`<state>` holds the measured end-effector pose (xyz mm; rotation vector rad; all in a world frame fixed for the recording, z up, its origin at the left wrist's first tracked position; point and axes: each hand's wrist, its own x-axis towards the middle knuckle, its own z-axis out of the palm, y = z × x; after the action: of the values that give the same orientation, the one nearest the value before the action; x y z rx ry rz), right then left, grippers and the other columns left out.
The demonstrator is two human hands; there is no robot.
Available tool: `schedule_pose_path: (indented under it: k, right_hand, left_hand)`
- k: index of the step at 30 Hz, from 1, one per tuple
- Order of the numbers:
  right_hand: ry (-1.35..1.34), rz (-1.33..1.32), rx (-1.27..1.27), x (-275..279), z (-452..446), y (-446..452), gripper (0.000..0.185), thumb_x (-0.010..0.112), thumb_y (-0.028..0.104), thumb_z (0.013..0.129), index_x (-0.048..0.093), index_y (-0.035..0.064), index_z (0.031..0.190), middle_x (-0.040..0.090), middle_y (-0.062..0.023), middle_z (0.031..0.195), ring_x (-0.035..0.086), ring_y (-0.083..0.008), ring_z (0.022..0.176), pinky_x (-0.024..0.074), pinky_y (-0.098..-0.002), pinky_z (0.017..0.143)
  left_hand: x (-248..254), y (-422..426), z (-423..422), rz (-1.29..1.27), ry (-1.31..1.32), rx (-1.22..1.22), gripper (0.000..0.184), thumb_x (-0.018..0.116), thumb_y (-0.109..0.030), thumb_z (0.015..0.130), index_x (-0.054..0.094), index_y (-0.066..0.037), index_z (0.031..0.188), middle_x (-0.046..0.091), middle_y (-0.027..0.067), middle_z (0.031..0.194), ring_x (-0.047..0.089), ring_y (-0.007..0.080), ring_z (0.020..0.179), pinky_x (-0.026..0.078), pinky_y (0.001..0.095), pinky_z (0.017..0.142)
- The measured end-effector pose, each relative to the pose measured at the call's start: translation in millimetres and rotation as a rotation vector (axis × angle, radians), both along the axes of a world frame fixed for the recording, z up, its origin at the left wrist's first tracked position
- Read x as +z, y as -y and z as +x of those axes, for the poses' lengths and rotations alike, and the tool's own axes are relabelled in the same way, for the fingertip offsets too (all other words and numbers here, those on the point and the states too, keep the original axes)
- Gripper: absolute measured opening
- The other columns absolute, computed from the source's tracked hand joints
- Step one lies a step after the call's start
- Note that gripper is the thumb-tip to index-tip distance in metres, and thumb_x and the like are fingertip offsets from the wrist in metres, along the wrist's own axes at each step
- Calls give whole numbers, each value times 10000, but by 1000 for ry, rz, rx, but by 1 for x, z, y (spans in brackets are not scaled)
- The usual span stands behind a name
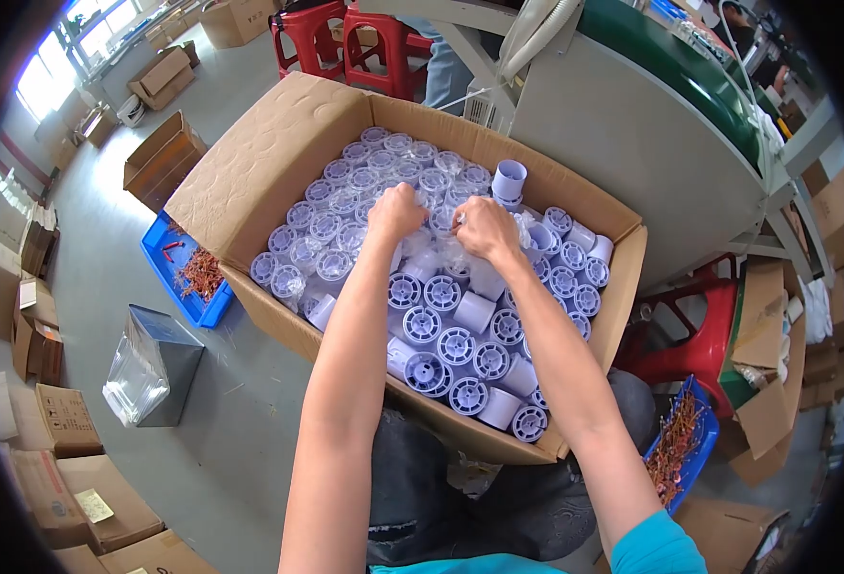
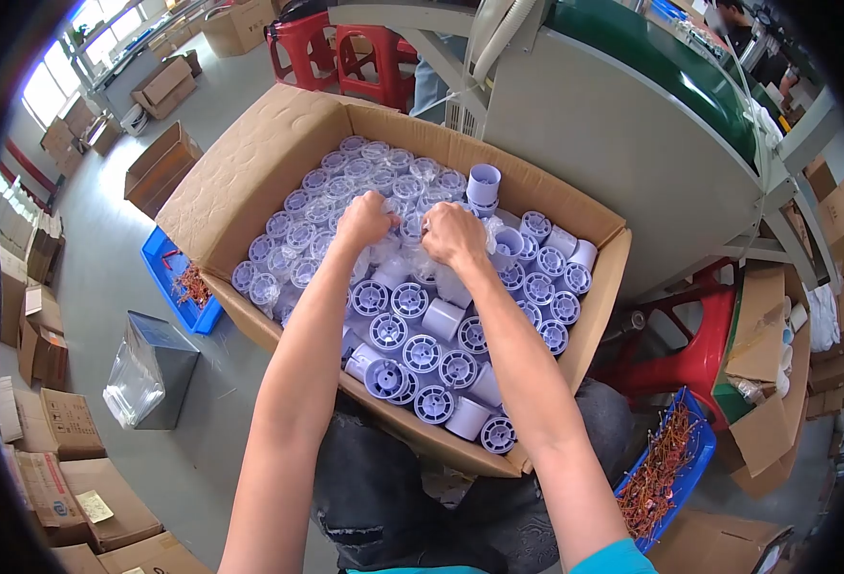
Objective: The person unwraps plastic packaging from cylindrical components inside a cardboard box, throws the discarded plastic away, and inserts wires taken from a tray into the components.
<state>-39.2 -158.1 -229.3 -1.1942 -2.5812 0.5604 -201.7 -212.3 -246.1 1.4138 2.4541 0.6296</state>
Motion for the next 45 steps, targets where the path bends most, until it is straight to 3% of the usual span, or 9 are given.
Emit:
schedule_pose_path:
  k: [8,11,19,26,30,32,34,39,45]
  right_hand:
    - [-351,-109,-40,4,10,-16,83,689,102,663,710,36,710,689,-180,776,679,-302,752,521,-398,713]
    - [-784,-311,18,8,16,-29,79,640,44,707,658,-15,659,681,-121,722,649,-173,687,510,-306,638]
    - [-1678,-980,-264,28,52,-56,97,574,48,821,631,45,900,645,-80,870,640,-191,705,555,-346,652]
    - [-1526,-930,175,23,61,-67,310,537,72,857,586,-30,1145,653,-148,1011,654,-223,877,552,-346,761]
    - [-342,-422,1,62,23,0,747,710,277,790,389,-37,1388,567,-233,1271,553,-265,1201,475,-362,946]
    - [-60,-86,54,26,8,10,803,797,366,687,484,54,1357,649,-197,1141,637,-282,1047,492,-386,888]
    - [100,-182,-88,24,0,20,498,805,374,663,694,203,1118,687,-181,1006,658,-345,954,507,-437,822]
    - [-767,-503,-112,32,17,-12,251,747,236,790,658,35,668,566,5,572,449,-71,477,365,-290,448]
    - [-1223,-235,-337,64,59,-37,22,596,10,689,601,-3,672,546,17,631,458,-72,531,382,-270,483]
  left_hand:
    - [-12,1,-8,152,9,-64,438,732,-279,775,635,-14,1110,634,213,1120,596,366,1079,482,443,896]
    - [-3,-3,-7,266,35,-77,480,745,-270,764,625,43,1107,653,243,1015,607,391,1028,463,437,913]
    - [25,14,5,255,-4,-95,297,655,-206,840,597,-12,1058,647,245,991,602,415,984,478,481,810]
    - [11,10,3,289,-70,-111,225,645,-140,810,617,6,979,634,250,994,613,400,960,488,478,809]
    - [-12,-2,-10,200,-136,-204,259,704,-225,791,673,16,879,628,256,985,620,391,955,501,460,818]
    - [-7,0,-6,208,-104,-177,301,701,-270,800,674,21,869,629,254,988,619,391,950,498,455,825]
    - [1,0,-3,220,-73,-147,346,698,-315,809,676,26,860,629,252,990,618,391,946,495,451,832]
    - [31,3,6,598,-37,137,335,686,-295,786,665,39,798,632,205,894,612,384,877,482,449,805]
    - [47,-5,-16,831,56,245,82,561,-20,706,597,47,678,586,206,876,589,366,832,460,445,755]
